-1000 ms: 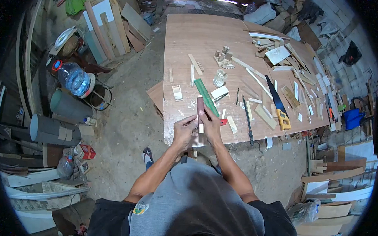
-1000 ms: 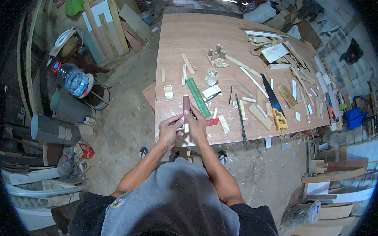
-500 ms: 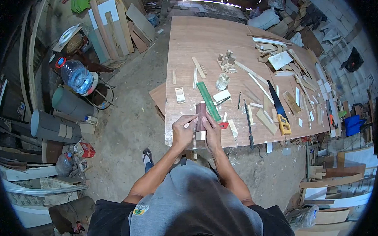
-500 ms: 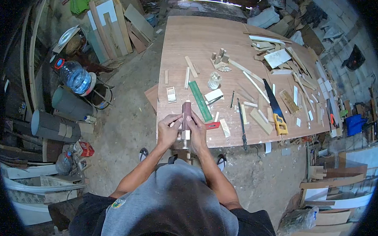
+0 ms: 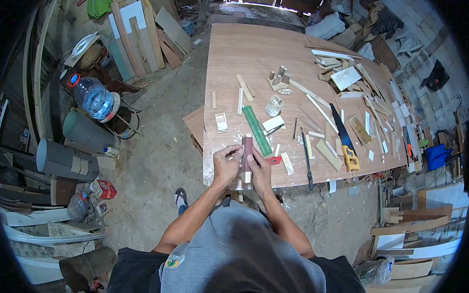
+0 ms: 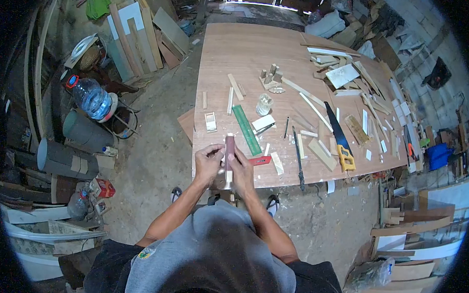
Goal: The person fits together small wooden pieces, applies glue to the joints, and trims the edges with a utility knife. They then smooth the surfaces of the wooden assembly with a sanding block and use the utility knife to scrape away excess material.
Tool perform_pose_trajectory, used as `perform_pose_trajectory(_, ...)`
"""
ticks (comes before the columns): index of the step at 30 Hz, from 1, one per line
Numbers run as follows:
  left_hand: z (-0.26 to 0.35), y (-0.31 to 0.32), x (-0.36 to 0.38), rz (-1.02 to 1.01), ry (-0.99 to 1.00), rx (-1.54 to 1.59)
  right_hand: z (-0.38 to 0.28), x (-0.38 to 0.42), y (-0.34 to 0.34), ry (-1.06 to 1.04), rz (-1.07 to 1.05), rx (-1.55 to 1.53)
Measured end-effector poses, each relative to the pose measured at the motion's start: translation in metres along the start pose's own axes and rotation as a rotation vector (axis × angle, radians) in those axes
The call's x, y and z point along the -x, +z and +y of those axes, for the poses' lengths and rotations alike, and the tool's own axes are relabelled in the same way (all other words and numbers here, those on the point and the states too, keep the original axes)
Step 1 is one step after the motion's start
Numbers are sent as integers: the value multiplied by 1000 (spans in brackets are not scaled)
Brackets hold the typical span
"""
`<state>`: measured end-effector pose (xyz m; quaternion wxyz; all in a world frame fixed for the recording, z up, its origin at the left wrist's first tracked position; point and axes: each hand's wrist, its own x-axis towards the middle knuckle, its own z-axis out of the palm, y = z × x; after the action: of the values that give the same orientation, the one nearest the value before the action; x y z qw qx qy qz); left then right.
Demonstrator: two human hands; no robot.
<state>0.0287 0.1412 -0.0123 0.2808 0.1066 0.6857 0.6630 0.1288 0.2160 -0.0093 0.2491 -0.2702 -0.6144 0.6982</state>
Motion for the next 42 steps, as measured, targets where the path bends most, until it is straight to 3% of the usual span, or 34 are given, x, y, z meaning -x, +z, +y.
perform_pose_trajectory(2, -12, 0, -2, 10, 91, -76, 15, -4, -5, -11, 1, 13)
perform_pose_trajectory(6, -8, 4, 3, -5, 88, -70, 9, -10, -2, -7, 28, 44)
perform_pose_trajectory(8, -5, 5, -2, 42, -7, 95, 17, -10, -3, -26, -2, 133)
perform_pose_trajectory(17, 2, 2, -6, 35, -154, 185, 22, -14, -1, -24, 27, 163)
perform_pose_trajectory(24, -15, 3, -9, -13, -129, 213, 25, -23, -4, -108, 40, 379)
perform_pose_trajectory(27, -12, 0, -14, -92, -182, 304, 29, -19, -5, -92, 36, 223)
perform_pose_trajectory(31, -50, -13, -33, -124, -179, 282, 26, -28, -14, 43, 102, 251)
perform_pose_trajectory(33, -83, -38, -52, 34, -279, 274, 30, -34, -27, 109, 243, 56)
perform_pose_trajectory(36, -119, -70, -66, 182, -234, 145, 38, -31, -52, 70, 281, 31)
perform_pose_trajectory(41, -148, -72, -63, 186, -113, -222, 64, -20, -78, 123, 289, -97)
perform_pose_trajectory(42, -148, -65, -60, 131, 5, -372, 67, -16, -81, 132, 296, -99)
